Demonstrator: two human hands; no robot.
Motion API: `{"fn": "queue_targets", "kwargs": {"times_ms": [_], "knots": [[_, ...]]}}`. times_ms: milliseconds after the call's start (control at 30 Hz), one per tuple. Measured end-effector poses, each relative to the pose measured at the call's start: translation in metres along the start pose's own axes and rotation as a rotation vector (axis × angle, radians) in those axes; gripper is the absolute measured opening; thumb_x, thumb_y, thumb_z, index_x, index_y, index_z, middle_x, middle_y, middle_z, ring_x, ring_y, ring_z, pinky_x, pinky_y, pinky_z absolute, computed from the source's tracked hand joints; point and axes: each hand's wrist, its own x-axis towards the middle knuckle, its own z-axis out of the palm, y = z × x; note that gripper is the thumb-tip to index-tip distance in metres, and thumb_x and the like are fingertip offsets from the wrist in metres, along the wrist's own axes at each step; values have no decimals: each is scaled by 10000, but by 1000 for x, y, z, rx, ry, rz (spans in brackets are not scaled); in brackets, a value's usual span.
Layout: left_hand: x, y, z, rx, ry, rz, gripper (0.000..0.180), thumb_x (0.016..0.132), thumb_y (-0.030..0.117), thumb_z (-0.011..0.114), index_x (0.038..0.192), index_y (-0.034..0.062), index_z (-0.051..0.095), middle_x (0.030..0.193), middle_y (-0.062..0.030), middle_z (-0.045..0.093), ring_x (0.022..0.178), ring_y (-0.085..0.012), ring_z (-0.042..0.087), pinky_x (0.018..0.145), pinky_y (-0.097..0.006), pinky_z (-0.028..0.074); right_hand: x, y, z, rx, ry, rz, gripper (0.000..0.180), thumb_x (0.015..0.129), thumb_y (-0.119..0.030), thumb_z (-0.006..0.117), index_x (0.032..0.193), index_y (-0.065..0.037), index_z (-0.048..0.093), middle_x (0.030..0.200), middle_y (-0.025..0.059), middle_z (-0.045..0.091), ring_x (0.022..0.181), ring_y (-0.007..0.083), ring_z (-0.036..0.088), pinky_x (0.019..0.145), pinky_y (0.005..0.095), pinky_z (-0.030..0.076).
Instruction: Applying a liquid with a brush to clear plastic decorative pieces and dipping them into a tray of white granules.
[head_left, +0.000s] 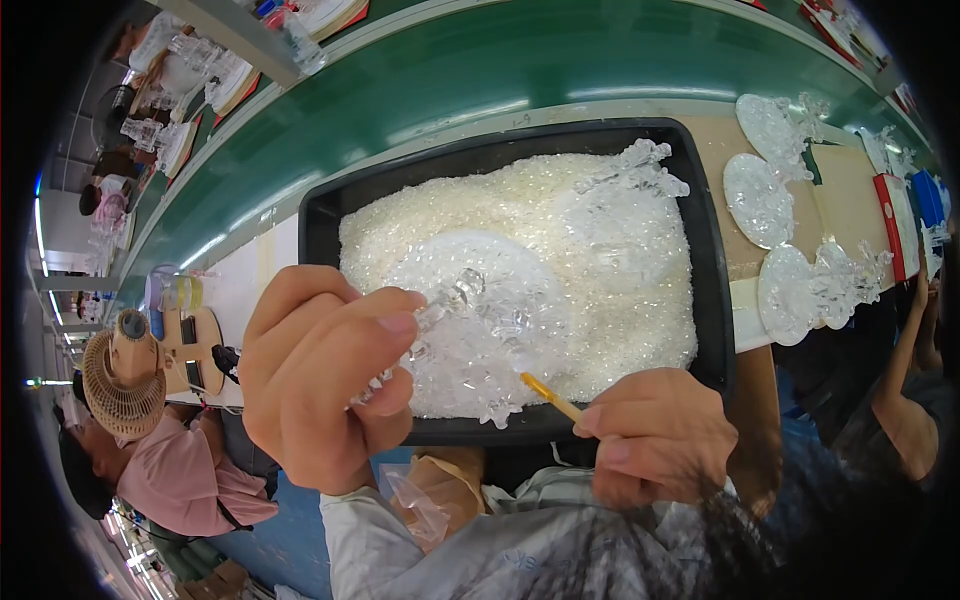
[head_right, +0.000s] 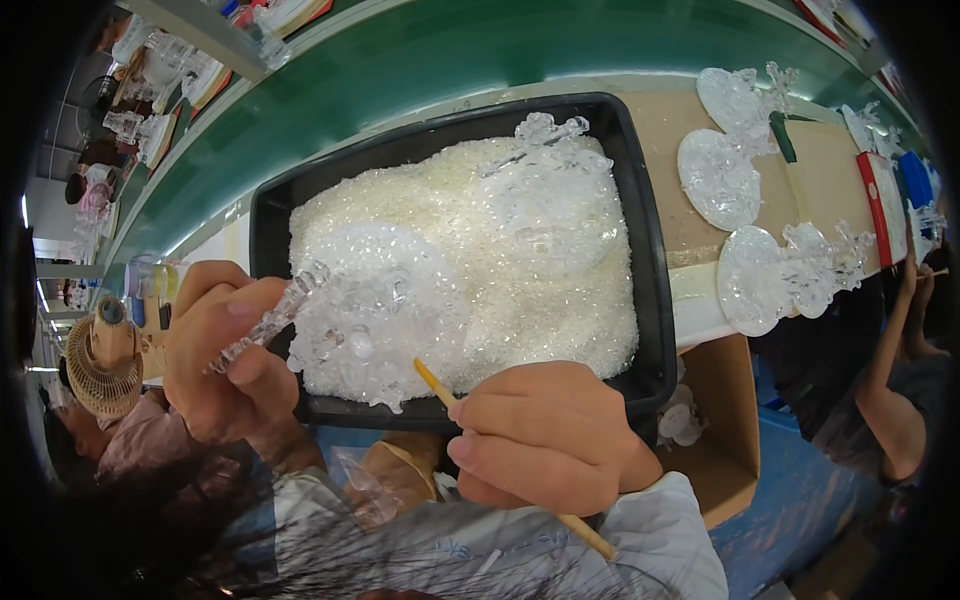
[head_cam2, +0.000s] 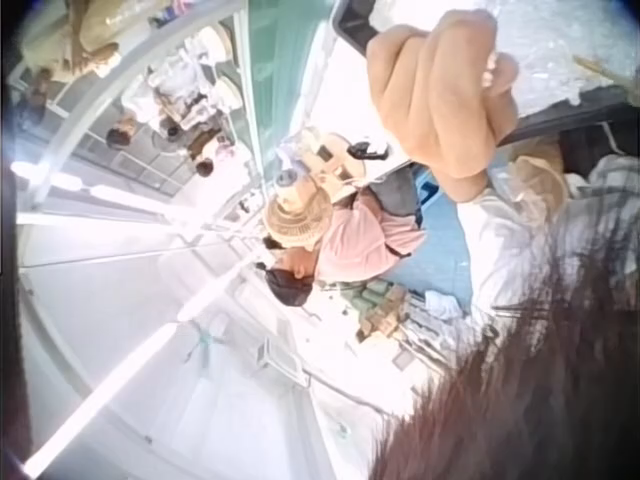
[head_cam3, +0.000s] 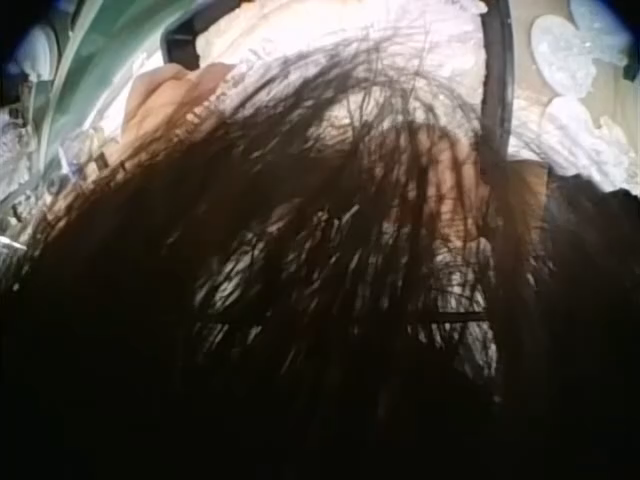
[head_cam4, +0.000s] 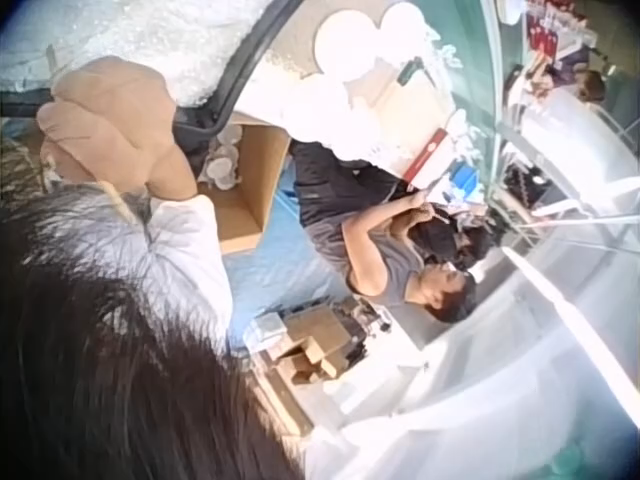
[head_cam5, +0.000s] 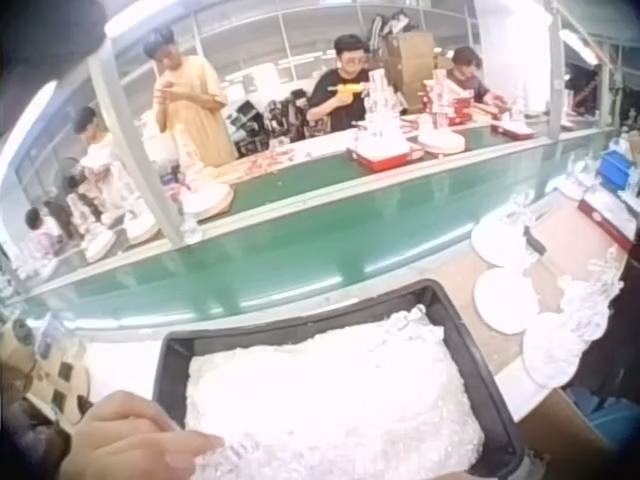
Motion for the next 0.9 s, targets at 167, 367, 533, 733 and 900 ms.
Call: {"fn": "queue_targets", "kwargs": {"times_ms": [167, 367, 533, 733, 900], "knots": [[-2, -4, 3, 61, 39, -22, 335, 1013, 244, 533, 1012, -89, 567, 752, -170, 659, 522, -244, 516, 481, -355, 447, 0, 0, 0, -8, 40, 3, 325, 679, 39, 715, 981, -11, 605, 774, 173, 693, 595, 277, 684, 541, 324, 539], [0, -15, 7, 11, 132, -20, 265, 989, 162, 556, 974, -102, 577, 765, -159, 656, 549, -269, 533, 493, -340, 446, -3, -2, -7, -30, 92, -12, 274, 723, 0, 718, 959, -3, 579, 752, 192, 682, 563, 270, 663, 505, 330, 529], [-7, -17, 1, -38, 130, -87, 305, 1000, 187, 544, 965, -114, 578, 768, -157, 659, 592, -261, 550, 513, -321, 441, -5, 2, 0, 20, 129, -46, 242, 735, 6, 713, 932, 17, 573, 750, 212, 679, 539, 257, 642, 488, 332, 525], [-5, -18, 3, -86, 115, -128, 389, 1014, 257, 536, 947, -122, 593, 753, -158, 652, 590, -243, 537, 521, -303, 425, -3, 3, -4, 36, 100, -24, 213, 714, 27, 679, 897, 4, 572, 755, 215, 681, 551, 267, 647, 500, 348, 542], [-3, -16, 5, -37, 176, -157, 437, 1019, 283, 528, 909, -133, 610, 729, -170, 630, 593, -221, 539, 526, -291, 420, -6, 1, 4, 24, 256, -25, 169, 753, 23, 680, 905, 69, 624, 829, 224, 655, 585, 284, 655, 512, 359, 563]]}}
